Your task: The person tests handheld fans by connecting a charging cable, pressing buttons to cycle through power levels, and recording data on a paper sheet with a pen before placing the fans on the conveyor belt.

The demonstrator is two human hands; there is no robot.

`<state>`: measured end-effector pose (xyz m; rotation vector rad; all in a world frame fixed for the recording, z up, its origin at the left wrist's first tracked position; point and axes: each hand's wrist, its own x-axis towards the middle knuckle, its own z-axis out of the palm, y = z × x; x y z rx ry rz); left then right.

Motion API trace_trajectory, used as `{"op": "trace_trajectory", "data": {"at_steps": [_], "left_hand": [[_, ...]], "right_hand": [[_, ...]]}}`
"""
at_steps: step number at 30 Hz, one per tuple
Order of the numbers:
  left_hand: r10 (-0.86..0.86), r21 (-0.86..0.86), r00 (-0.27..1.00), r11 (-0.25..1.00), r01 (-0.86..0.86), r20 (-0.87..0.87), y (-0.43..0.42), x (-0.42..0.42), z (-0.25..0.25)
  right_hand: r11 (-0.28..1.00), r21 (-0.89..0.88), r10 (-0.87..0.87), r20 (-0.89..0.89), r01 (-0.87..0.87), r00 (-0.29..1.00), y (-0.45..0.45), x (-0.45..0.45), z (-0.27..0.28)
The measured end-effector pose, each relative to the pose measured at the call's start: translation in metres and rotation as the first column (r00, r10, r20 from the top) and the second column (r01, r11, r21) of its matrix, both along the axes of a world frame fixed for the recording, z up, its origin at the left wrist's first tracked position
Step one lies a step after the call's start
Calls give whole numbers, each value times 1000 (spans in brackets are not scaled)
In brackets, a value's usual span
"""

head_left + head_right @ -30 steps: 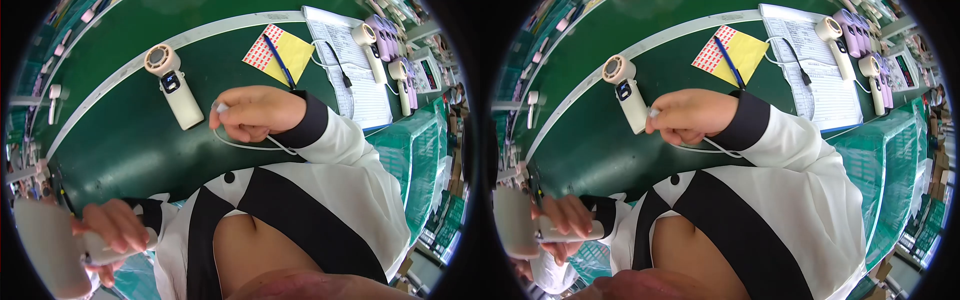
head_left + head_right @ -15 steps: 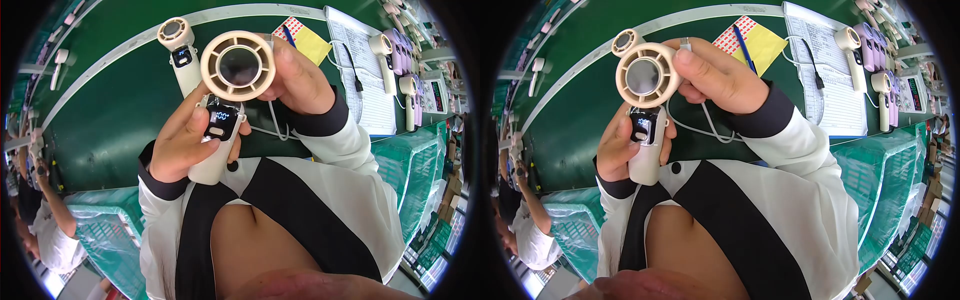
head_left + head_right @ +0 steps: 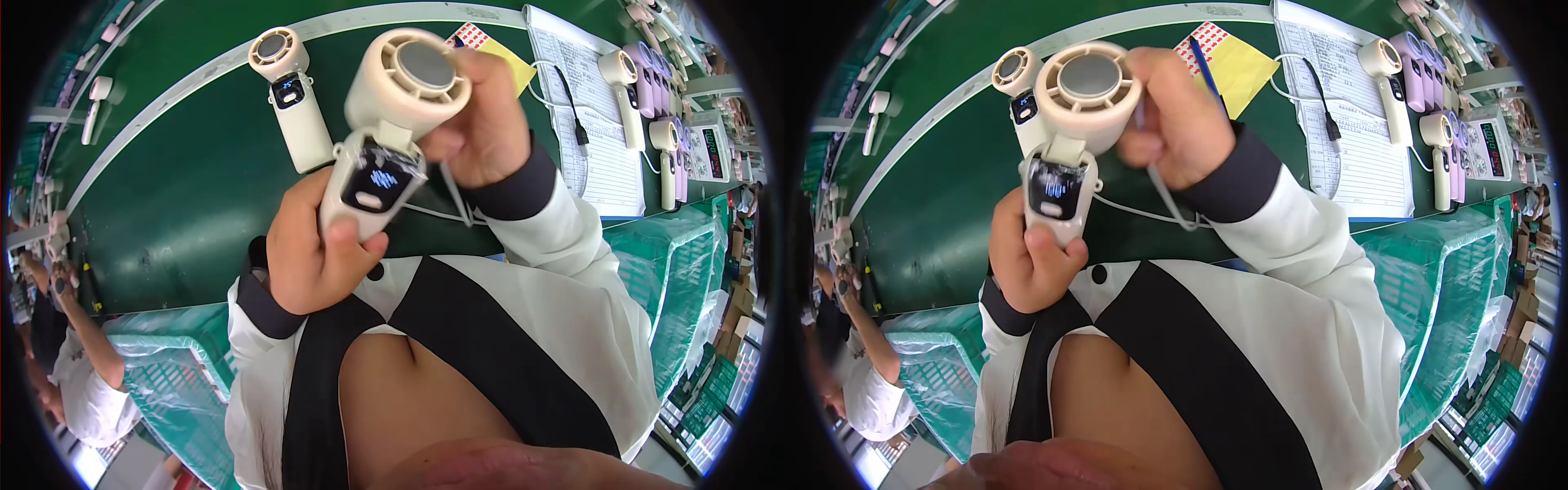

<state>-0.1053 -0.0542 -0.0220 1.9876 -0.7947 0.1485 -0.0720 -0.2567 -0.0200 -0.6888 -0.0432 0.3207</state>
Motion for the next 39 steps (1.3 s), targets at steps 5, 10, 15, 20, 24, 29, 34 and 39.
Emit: {"op": "trace_trajectory", "data": {"at_steps": [5,10,15,20,24,29,34,39], "left_hand": [[41,-74,998,997,-38,42,-11,-3,-6],[-28,-9,900,1000,26,-435,-12,-4,5],[-187,-332,818,943,-5,-543,-12,-5,-5],[-277,-625,807,768,-141,-522,-14,-9,-3],[-317,-664,791,734,-144,-523,-8,-6,-7],[-323,-641,775,756,-134,-543,-4,-5,-7],[-342,-655,754,740,-153,-561,-2,-4,-7],[-375,-663,737,737,-131,-562,3,-4,-8]], "right_hand": [[1000,-5,-25,63,26,998,-8,0,15],[602,-652,-147,478,462,866,-2,-7,33],[726,-602,-184,296,332,937,1,-5,26],[628,-688,-17,456,365,890,4,-2,9],[577,-768,188,455,277,871,2,-4,11],[587,-805,382,369,86,847,2,-6,16],[571,-821,474,327,-3,817,1,-6,18],[547,-835,511,281,-55,813,2,-9,19]]}}
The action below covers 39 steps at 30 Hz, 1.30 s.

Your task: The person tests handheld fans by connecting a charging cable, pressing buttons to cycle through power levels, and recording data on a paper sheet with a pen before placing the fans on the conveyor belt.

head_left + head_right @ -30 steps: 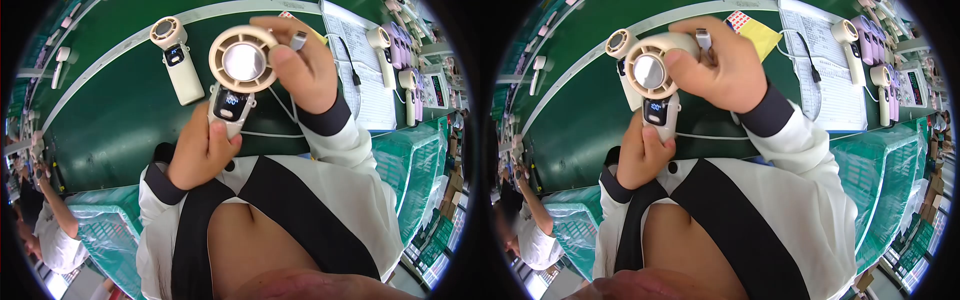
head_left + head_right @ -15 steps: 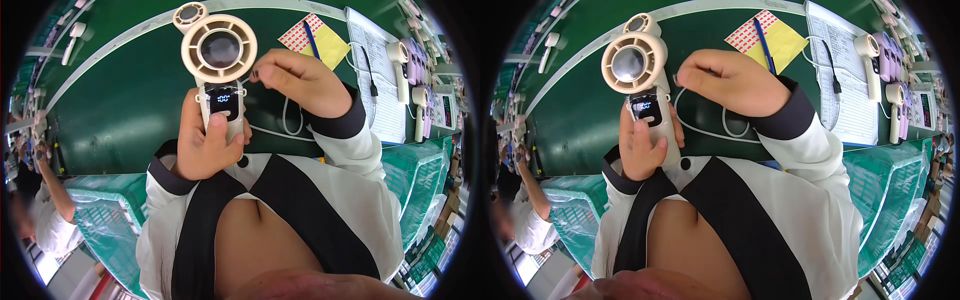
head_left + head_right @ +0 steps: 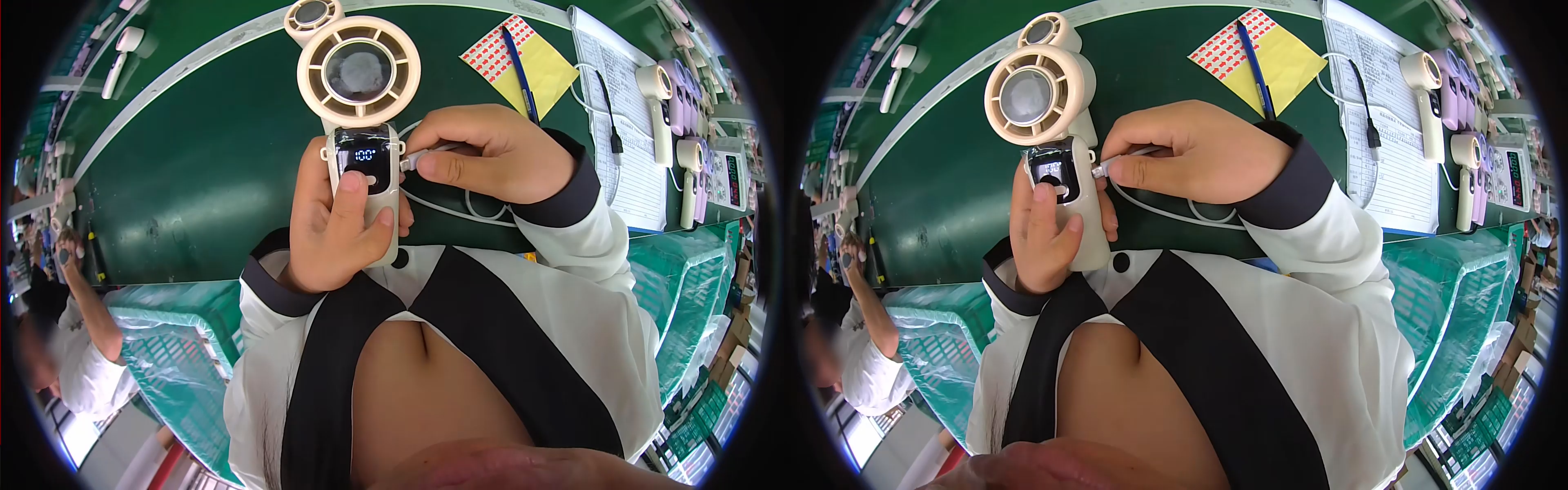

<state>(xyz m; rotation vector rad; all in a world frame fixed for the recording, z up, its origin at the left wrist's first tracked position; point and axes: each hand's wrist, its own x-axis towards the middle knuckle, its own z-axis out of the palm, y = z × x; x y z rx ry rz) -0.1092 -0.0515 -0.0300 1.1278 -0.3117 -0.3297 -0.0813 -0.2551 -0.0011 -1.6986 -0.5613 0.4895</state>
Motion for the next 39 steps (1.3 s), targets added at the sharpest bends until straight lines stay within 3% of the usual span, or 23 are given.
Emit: {"op": "trace_trajectory", "data": {"at_steps": [13,18,22,28,33,38,39], "left_hand": [[-10,4,1000,1000,10,-4,2,1,2],[58,11,998,998,-59,23,-3,1,3],[28,105,1000,994,-29,9,-5,2,3],[44,172,999,984,-44,5,-9,0,7],[33,176,999,984,-28,-26,-7,2,9],[-33,186,998,982,42,-54,-2,5,5],[-56,109,996,992,63,-68,0,6,2]], "right_hand": [[998,-49,-43,-32,42,999,5,-1,3],[997,-39,-75,-49,73,996,9,-3,4],[974,-166,-150,56,157,987,15,-9,8],[977,-137,-149,106,162,983,13,-9,5],[986,-113,-116,56,121,992,14,-9,2],[988,-110,-119,-102,108,988,14,-10,4],[995,-12,-96,-146,95,985,14,-9,2]]}}
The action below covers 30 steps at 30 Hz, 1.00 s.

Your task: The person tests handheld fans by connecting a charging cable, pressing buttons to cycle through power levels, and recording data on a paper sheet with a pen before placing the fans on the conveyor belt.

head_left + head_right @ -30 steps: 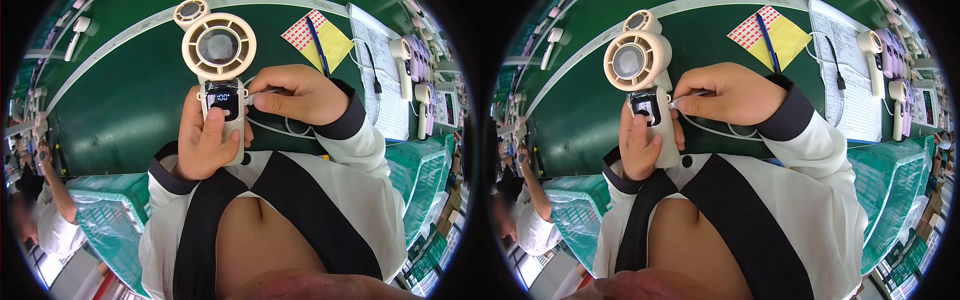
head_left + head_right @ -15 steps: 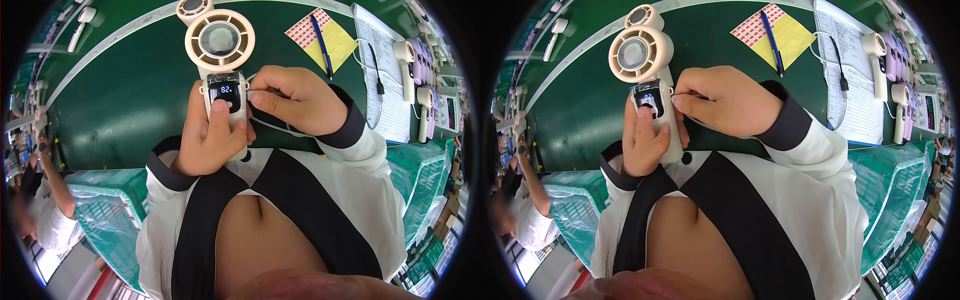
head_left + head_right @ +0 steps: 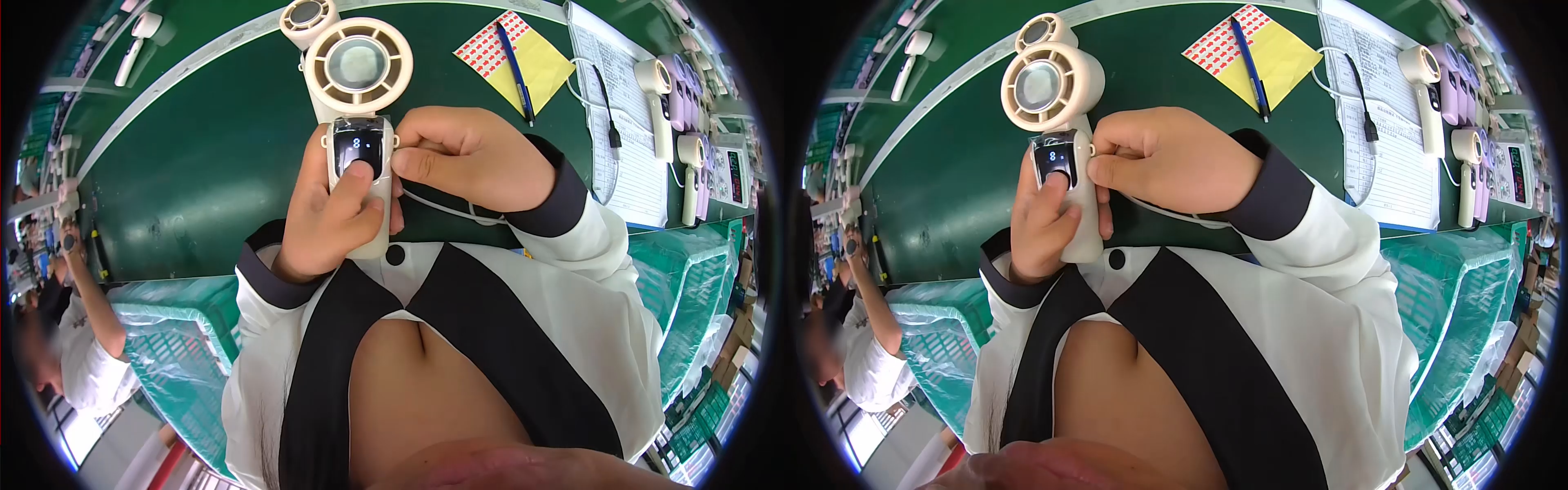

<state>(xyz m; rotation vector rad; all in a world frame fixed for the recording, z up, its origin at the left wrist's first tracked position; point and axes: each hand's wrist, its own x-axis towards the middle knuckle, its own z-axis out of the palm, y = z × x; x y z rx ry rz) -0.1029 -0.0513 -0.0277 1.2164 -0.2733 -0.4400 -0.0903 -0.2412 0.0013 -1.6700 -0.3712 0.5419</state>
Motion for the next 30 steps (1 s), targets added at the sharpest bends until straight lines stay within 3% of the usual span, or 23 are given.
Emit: {"op": "trace_trajectory", "data": {"at_steps": [3,4,8,11,13,15,16,18,21,23,25,30], "left_hand": [[-49,-226,998,973,40,-36,4,4,-5],[-41,-226,999,974,34,-26,4,6,-4],[136,-272,990,954,-123,29,6,18,4],[196,-329,978,930,-164,65,9,31,16],[300,-230,942,937,-262,151,14,49,28],[399,-17,896,915,-404,195,16,82,49],[398,-24,894,915,-402,207,20,109,49],[388,265,798,798,-542,462,25,168,45],[399,294,734,730,-617,550,11,224,35],[402,319,676,658,-682,618,-7,259,25],[398,344,620,573,-744,676,-18,281,14],[347,407,478,259,-876,807,-12,336,-20]], "right_hand": [[951,306,64,-82,-36,995,-1,5,-6],[951,306,72,-73,-46,995,-1,6,-6],[970,0,-242,99,243,965,-6,12,-3],[970,16,-244,105,244,964,-4,12,-7],[962,29,-274,100,273,956,-3,10,-10],[961,11,-276,120,276,954,-3,9,-12],[961,-9,-274,132,278,953,-3,9,-12],[956,-52,-276,170,288,946,-3,11,-12],[953,-61,-276,225,296,935,-1,8,-16],[946,-213,-176,291,243,940,-1,8,-18],[940,-232,-161,346,251,924,1,7,-18],[924,-250,-165,422,289,891,6,6,-29]]}}
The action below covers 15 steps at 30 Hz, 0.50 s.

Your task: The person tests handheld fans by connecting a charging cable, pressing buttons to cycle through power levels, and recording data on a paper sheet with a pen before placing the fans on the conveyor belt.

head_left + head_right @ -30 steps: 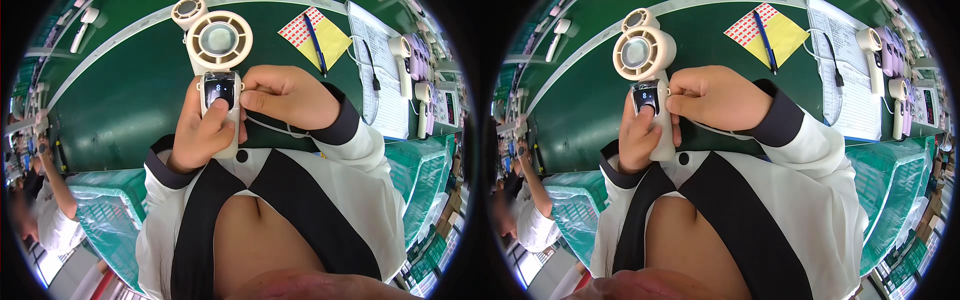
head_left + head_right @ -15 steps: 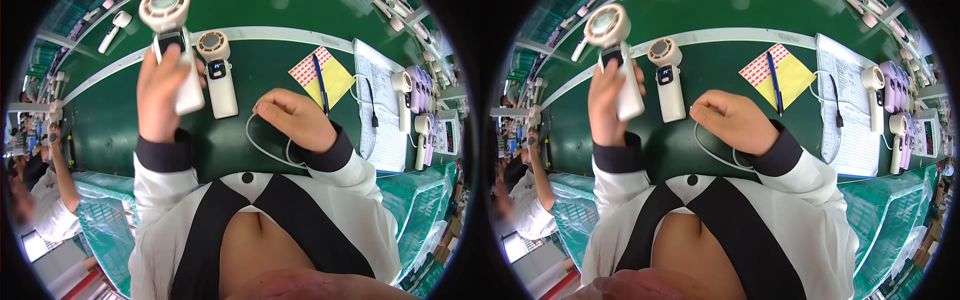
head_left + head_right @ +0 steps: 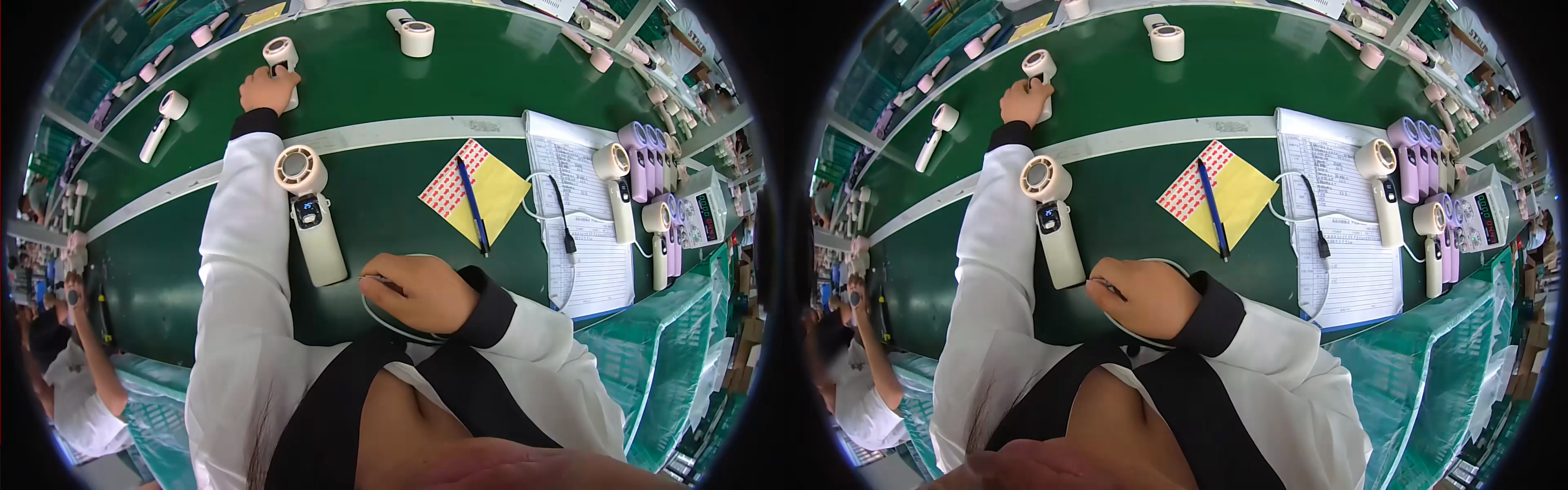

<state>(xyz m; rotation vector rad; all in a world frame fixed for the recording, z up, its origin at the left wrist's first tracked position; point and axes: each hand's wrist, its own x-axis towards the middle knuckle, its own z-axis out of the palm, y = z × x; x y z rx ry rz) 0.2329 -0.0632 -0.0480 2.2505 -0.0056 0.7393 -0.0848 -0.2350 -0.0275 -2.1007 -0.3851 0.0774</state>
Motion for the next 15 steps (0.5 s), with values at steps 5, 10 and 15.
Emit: {"op": "trace_trajectory", "data": {"at_steps": [5,10,15], "left_hand": [[92,129,972,984,-122,216,16,-23,-6],[53,-376,975,926,32,214,7,-154,20],[-119,-12,987,993,118,-111,-8,-250,17]], "right_hand": [[999,-52,-13,49,16,999,-6,4,-1],[998,-18,-61,-46,61,997,-7,8,-4],[996,39,-80,-54,82,995,-3,8,-7]]}}
